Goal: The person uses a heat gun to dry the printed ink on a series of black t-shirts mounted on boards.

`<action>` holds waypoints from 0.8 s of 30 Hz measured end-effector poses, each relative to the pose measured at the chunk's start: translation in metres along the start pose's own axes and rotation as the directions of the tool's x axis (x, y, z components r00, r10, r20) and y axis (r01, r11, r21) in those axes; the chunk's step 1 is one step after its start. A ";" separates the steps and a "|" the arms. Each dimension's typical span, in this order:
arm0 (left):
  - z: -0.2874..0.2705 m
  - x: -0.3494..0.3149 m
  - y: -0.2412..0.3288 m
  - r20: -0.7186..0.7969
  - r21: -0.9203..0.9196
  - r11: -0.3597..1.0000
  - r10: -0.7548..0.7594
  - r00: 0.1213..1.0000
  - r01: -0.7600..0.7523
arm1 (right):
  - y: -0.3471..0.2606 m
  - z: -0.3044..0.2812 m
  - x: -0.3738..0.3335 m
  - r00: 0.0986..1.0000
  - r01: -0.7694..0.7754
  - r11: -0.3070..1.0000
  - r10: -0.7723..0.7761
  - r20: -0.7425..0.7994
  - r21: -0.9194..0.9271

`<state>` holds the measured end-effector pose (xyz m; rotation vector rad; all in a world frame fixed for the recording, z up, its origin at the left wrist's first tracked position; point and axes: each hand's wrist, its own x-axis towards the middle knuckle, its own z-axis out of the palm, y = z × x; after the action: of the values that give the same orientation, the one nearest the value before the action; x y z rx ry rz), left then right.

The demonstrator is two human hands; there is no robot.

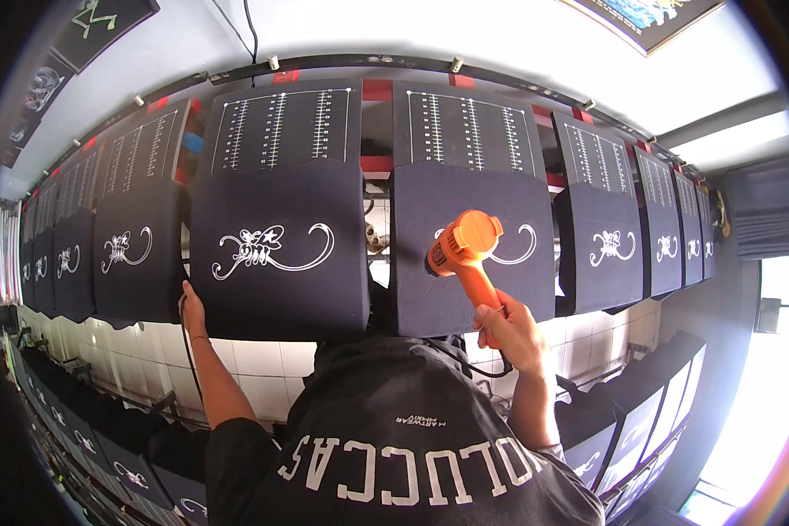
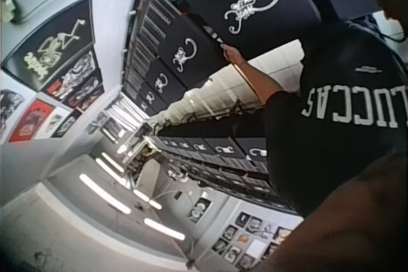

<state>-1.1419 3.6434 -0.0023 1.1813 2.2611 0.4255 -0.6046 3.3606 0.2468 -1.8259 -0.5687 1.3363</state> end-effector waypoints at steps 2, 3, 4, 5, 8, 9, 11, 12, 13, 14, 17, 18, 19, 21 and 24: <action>0.001 0.001 0.001 -0.018 0.004 1.000 -0.006 1.000 0.006 | 0.003 -0.002 0.005 1.000 0.002 0.998 -0.003 0.022 0.058; 0.001 0.001 0.000 -0.028 0.007 1.000 -0.009 1.000 0.009 | 0.002 -0.001 0.006 1.000 0.010 1.000 -0.010 0.014 0.024; 0.000 0.002 -0.001 -0.033 0.012 1.000 0.003 0.999 -0.003 | 0.002 0.001 0.007 1.000 0.017 1.000 -0.017 0.006 -0.010; 0.000 0.001 -0.001 -0.037 0.016 1.000 0.016 0.999 -0.015 | 0.001 0.002 0.009 1.000 0.024 0.999 -0.024 -0.003 -0.045; 0.002 -0.005 0.002 -0.075 0.034 0.999 0.033 0.997 -0.031 | 0.000 -0.003 0.010 0.999 0.025 0.998 -0.027 0.035 0.054; 0.003 -0.007 0.004 -0.092 0.040 0.999 0.037 0.995 -0.033 | 0.000 -0.002 0.012 0.999 0.032 0.999 -0.033 0.023 0.042; 0.003 -0.009 0.006 -0.135 0.066 0.997 0.046 0.990 -0.037 | 0.003 0.001 0.015 0.999 0.046 0.999 -0.046 0.002 0.021; 0.003 -0.009 0.005 -0.158 0.080 0.996 0.050 0.986 -0.038 | 0.003 0.000 0.014 0.999 0.038 0.999 -0.038 0.010 0.025; 0.003 -0.011 0.002 -0.188 0.063 0.995 0.084 0.979 -0.074 | 0.002 -0.001 0.014 0.999 0.029 0.999 -0.030 0.017 0.028; 0.004 -0.013 0.001 -0.217 0.045 0.992 0.122 0.968 -0.115 | 0.001 -0.003 0.014 0.999 0.025 0.999 -0.026 0.021 0.033; -0.004 -0.022 -0.001 -0.195 0.011 0.981 0.190 0.962 -0.192 | -0.001 -0.003 0.011 0.999 0.027 1.000 -0.027 0.021 -0.011; -0.007 -0.029 0.001 -0.165 0.003 0.978 0.207 0.964 -0.210 | -0.001 -0.006 0.010 0.999 0.029 1.000 -0.029 0.026 -0.004; 0.000 -0.027 -0.008 -0.217 -0.031 0.978 0.194 0.957 -0.205 | -0.001 -0.009 0.008 0.999 0.031 1.000 -0.031 0.031 0.002; 0.001 -0.013 -0.055 -0.348 -0.081 0.979 0.149 0.926 -0.188 | -0.003 -0.013 0.005 0.997 0.039 0.999 -0.040 0.067 0.009; -0.024 0.001 -0.131 -0.251 -0.358 0.905 0.143 0.957 -0.229 | 0.002 -0.019 0.002 0.994 0.034 0.999 -0.038 0.106 0.036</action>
<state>-1.2416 3.5698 -0.0497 1.1897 2.1096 1.0712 -0.5864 3.3543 0.2465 -1.7168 -0.6276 1.4169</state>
